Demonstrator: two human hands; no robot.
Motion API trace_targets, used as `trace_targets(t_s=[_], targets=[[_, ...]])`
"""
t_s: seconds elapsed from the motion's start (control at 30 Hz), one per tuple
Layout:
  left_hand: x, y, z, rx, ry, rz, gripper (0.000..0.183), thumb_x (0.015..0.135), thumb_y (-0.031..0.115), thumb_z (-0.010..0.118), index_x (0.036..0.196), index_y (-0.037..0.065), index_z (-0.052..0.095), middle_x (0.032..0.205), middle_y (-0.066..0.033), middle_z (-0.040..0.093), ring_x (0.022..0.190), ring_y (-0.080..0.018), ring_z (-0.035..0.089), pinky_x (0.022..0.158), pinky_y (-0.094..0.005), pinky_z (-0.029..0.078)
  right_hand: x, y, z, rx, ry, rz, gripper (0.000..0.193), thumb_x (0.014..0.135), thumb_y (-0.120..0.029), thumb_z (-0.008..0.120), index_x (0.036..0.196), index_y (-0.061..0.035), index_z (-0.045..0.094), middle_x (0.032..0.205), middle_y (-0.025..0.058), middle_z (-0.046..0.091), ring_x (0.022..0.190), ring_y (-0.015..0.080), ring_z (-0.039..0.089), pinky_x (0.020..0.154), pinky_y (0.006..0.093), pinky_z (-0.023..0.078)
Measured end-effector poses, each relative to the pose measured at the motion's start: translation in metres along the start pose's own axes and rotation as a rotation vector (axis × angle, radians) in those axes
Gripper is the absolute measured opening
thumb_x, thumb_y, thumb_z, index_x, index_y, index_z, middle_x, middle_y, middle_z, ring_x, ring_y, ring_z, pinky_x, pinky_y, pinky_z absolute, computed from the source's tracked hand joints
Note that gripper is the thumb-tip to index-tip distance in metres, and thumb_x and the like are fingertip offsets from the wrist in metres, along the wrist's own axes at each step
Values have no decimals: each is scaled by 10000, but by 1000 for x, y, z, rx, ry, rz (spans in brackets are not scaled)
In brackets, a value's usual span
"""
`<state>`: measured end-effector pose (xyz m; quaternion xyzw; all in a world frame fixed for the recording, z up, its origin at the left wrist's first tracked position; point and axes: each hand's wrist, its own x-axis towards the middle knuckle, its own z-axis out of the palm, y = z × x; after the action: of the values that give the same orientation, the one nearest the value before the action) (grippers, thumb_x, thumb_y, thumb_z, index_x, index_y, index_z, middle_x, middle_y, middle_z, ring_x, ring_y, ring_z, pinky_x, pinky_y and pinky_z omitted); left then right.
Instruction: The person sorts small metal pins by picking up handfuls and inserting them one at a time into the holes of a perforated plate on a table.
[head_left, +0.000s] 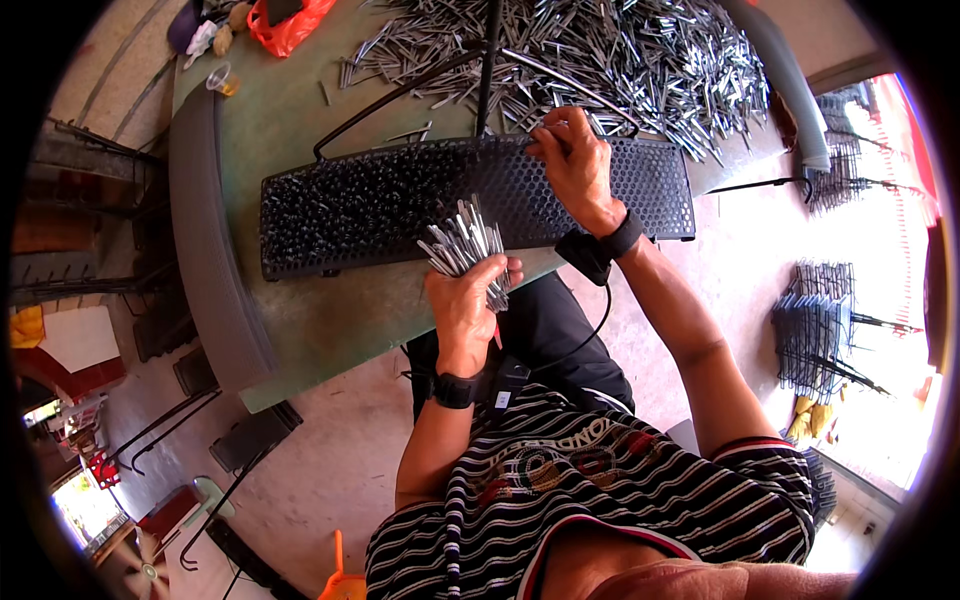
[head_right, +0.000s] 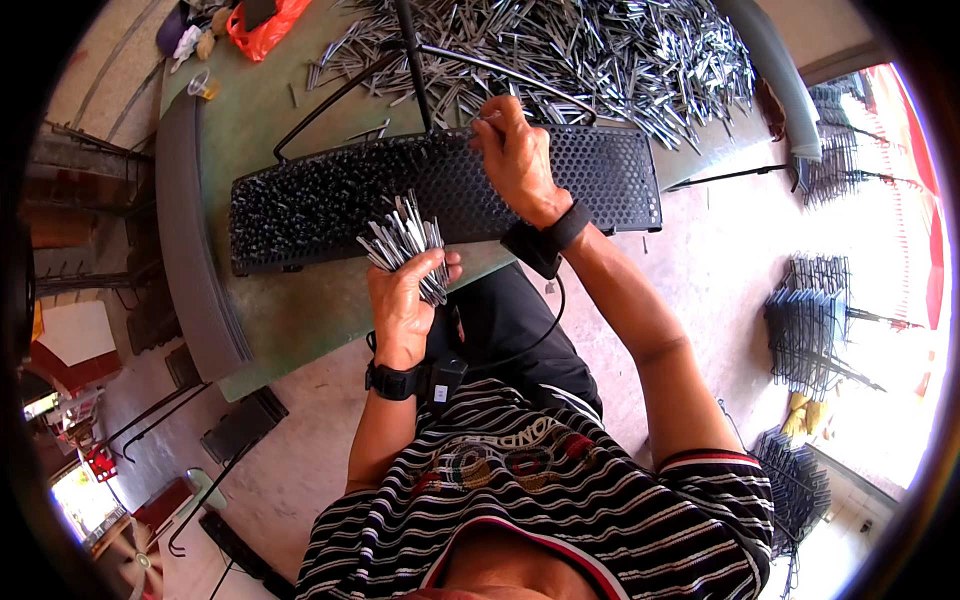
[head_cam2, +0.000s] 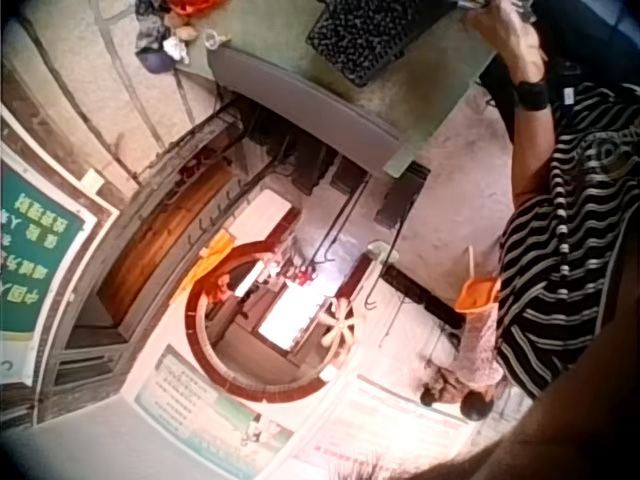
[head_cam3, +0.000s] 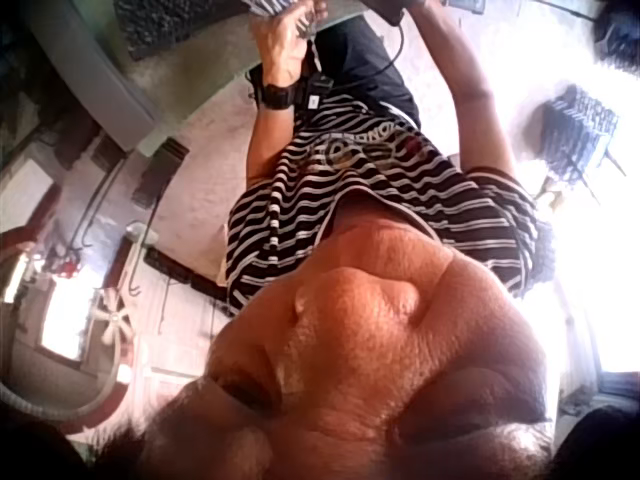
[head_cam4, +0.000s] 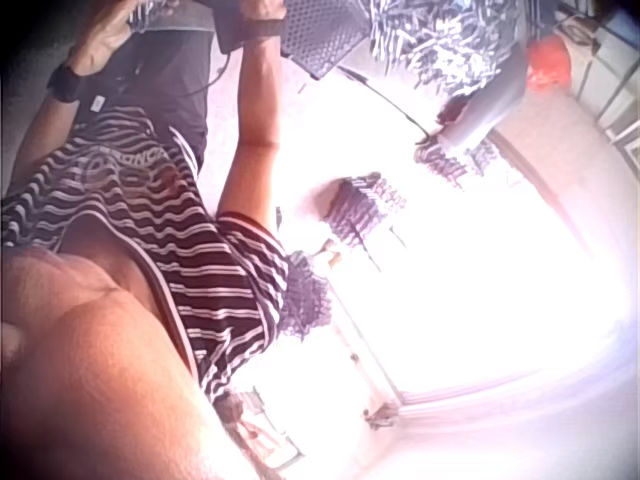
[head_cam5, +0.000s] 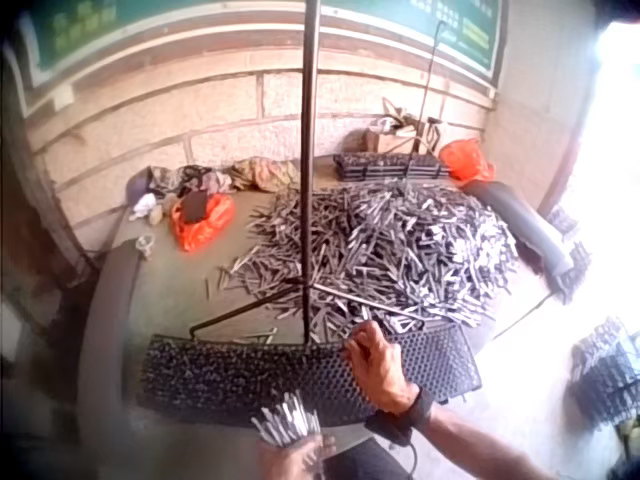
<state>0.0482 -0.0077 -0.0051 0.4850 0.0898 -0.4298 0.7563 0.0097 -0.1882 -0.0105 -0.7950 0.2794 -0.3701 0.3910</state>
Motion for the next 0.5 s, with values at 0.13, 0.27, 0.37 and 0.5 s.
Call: trace_targets(t_s=[0.13,0.27,0.37,0.5], targets=[[0,3,-1,-9,25,-10,138,722,-101,587,849,-46,590,759,-125,624,609,-220,636,504,-318,531,2,5,4,-11,-36,-8,117,845,-10,546,940,-16,478,697,150,623,642,259,663,526,318,496],[4,2,-7,22,31,-30,155,742,-80,597,892,-40,587,806,-128,630,681,-252,651,541,-340,555,11,11,4,-189,-66,-190,105,814,-23,569,891,-21,498,685,166,607,605,328,619,518,362,474],[3,4,-6,11,46,-29,148,747,-76,597,891,-40,585,802,-131,631,676,-250,652,538,-342,555,13,12,5,-160,-52,-174,89,807,-42,575,868,-27,512,673,166,597,597,351,596,514,379,461],[6,3,-9,4,58,-41,139,751,-69,602,884,-35,586,799,-130,632,670,-249,652,534,-342,553,13,20,1,-295,-149,-295,49,815,-58,568,825,-24,535,652,159,588,587,353,588,492,371,447]])
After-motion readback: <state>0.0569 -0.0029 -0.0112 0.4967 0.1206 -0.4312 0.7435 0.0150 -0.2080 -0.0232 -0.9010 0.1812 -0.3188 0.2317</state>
